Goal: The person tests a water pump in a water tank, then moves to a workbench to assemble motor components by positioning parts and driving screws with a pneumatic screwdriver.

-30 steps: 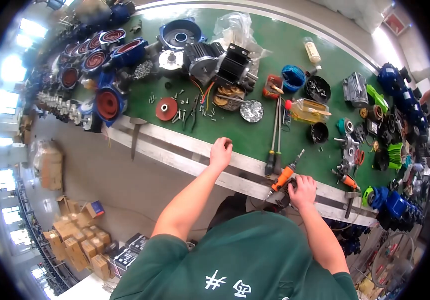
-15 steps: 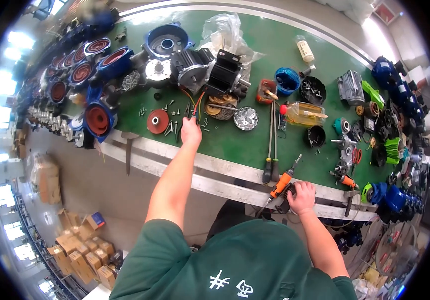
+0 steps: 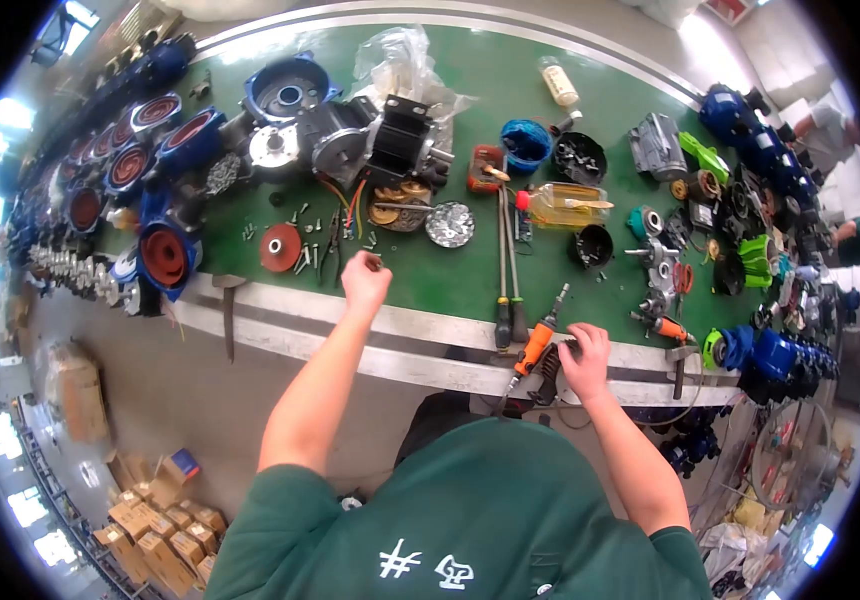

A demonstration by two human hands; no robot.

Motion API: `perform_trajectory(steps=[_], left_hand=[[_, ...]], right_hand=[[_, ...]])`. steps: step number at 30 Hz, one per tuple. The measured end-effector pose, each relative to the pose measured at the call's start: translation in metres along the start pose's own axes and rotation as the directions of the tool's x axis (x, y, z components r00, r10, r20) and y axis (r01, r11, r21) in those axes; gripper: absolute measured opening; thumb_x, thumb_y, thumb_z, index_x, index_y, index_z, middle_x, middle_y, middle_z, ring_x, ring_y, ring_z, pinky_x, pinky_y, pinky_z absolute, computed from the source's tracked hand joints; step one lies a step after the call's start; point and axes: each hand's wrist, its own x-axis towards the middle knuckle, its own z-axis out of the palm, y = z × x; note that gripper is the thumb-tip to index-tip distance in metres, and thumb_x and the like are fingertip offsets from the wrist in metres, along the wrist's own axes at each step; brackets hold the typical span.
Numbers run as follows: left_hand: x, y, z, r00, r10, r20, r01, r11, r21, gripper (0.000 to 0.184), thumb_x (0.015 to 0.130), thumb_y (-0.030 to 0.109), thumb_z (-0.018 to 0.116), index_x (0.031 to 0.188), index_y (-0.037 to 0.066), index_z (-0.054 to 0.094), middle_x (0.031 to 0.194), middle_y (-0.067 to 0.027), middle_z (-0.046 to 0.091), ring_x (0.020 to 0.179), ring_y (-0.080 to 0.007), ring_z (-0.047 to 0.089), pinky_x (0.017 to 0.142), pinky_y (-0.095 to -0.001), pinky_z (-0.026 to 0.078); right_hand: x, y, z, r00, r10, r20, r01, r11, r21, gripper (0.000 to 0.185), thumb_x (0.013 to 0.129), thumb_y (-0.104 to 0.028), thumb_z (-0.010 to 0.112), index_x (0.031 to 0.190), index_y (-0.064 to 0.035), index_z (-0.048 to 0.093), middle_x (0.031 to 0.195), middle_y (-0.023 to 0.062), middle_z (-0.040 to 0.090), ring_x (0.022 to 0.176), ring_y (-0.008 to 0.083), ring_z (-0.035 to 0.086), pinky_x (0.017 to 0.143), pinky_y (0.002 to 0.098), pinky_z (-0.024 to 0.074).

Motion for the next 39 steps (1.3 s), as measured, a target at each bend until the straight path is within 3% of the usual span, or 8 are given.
perform_trajectory(steps=[2, 5, 9, 14, 18, 26, 33, 39], left_hand=[[-0.045, 0.038, 0.014, 0.993, 0.051, 0.102, -0.028, 0.976, -0.216, 0.019, 0.073, 0.003, 0.069, 0.092, 0.001, 0.067, 0.079, -0.0071, 0.067, 0.069, -0.0139, 0.062, 0.069, -0.0273, 0.052], [-0.109, 0.105, 0.04, 0.951, 0.198, 0.236, -0.098, 0.921, -0.376, 0.018, 0.074, 0.0, 0.068, 0.092, -0.001, 0.066, 0.079, -0.0069, 0.066, 0.069, -0.0112, 0.061, 0.067, -0.0253, 0.052], [-0.163, 0.171, 0.053, 0.852, 0.401, 0.337, -0.22, 0.858, -0.465, 0.018, 0.076, 0.003, 0.071, 0.093, 0.0, 0.065, 0.087, -0.0078, 0.062, 0.073, -0.0137, 0.064, 0.068, -0.0279, 0.054], [-0.18, 0.195, 0.056, 0.78, 0.495, 0.382, -0.285, 0.825, -0.488, 0.016, 0.079, 0.002, 0.07, 0.093, 0.0, 0.064, 0.089, -0.0069, 0.064, 0.077, -0.0122, 0.063, 0.07, -0.0277, 0.053], [-0.19, 0.205, 0.062, 0.709, 0.308, 0.635, 0.176, 0.794, -0.581, 0.018, 0.083, 0.002, 0.071, 0.099, 0.001, 0.062, 0.094, -0.0066, 0.068, 0.084, -0.0117, 0.063, 0.076, -0.0275, 0.052], [-0.211, 0.203, 0.087, 0.607, 0.228, 0.761, 0.668, 0.372, -0.645, 0.017, 0.089, -0.002, 0.067, 0.101, 0.005, 0.056, 0.094, -0.0054, 0.063, 0.087, -0.0188, 0.066, 0.08, -0.0311, 0.057], [-0.225, 0.185, 0.114, 0.695, 0.054, 0.717, 0.576, 0.555, -0.6, 0.016, 0.093, 0.0, 0.064, 0.105, 0.004, 0.053, 0.1, -0.0057, 0.062, 0.089, -0.0158, 0.064, 0.078, -0.0295, 0.057], [-0.238, 0.149, 0.165, 0.828, 0.188, 0.528, 0.058, 0.909, -0.414, 0.013, 0.093, 0.003, 0.067, 0.103, 0.002, 0.059, 0.087, -0.0035, 0.066, 0.079, -0.0113, 0.063, 0.073, -0.0257, 0.052]], right_hand=[[0.006, -0.014, 0.001, 0.983, 0.164, 0.077, -0.18, 0.939, 0.293, 0.033, 0.082, -0.01, 0.071, 0.114, -0.0014, 0.066, 0.105, 0.0103, 0.066, 0.096, 0.0247, 0.064, 0.086, 0.0352, 0.0516], [0.035, -0.06, -0.002, 0.775, 0.432, 0.461, -0.625, 0.413, 0.663, 0.035, 0.091, -0.011, 0.07, 0.122, 0.0046, 0.063, 0.102, 0.0082, 0.07, 0.087, 0.016, 0.066, 0.08, 0.0292, 0.0543], [0.043, -0.071, -0.008, 0.735, 0.375, 0.565, -0.622, 0.043, 0.781, 0.032, 0.093, -0.012, 0.069, 0.119, 0.0064, 0.065, 0.104, 0.0112, 0.071, 0.089, 0.0176, 0.07, 0.08, 0.0311, 0.0573], [0.028, -0.06, -0.033, 0.755, 0.403, 0.517, -0.575, 0.03, 0.817, 0.022, 0.093, -0.013, 0.07, 0.108, 0.0039, 0.069, 0.098, 0.0097, 0.071, 0.087, 0.0179, 0.07, 0.081, 0.0316, 0.0577], [0.012, -0.042, -0.044, 0.772, 0.401, 0.494, -0.537, -0.005, 0.844, 0.018, 0.094, -0.014, 0.069, 0.105, 0.0006, 0.068, 0.094, 0.0086, 0.071, 0.085, 0.0177, 0.071, 0.082, 0.0332, 0.0584], [-0.014, -0.009, -0.077, 0.832, 0.318, 0.454, -0.404, -0.211, 0.89, 0.014, 0.1, -0.013, 0.06, 0.102, 0.0003, 0.063, 0.105, 0.015, 0.07, 0.087, 0.0241, 0.072, 0.083, 0.0391, 0.0604], [-0.069, 0.06, -0.084, 0.753, 0.446, 0.483, -0.521, -0.044, 0.852, 0.023, 0.093, -0.006, 0.067, 0.113, 0.0056, 0.063, 0.103, 0.0147, 0.071, 0.087, 0.0211, 0.071, 0.081, 0.0351, 0.0606], [-0.117, 0.089, -0.083, 0.642, 0.524, 0.56, -0.659, 0.003, 0.752, 0.026, 0.093, -0.005, 0.067, 0.115, 0.008, 0.062, 0.095, 0.0127, 0.071, 0.081, 0.0174, 0.07, 0.074, 0.0318, 0.0598]])
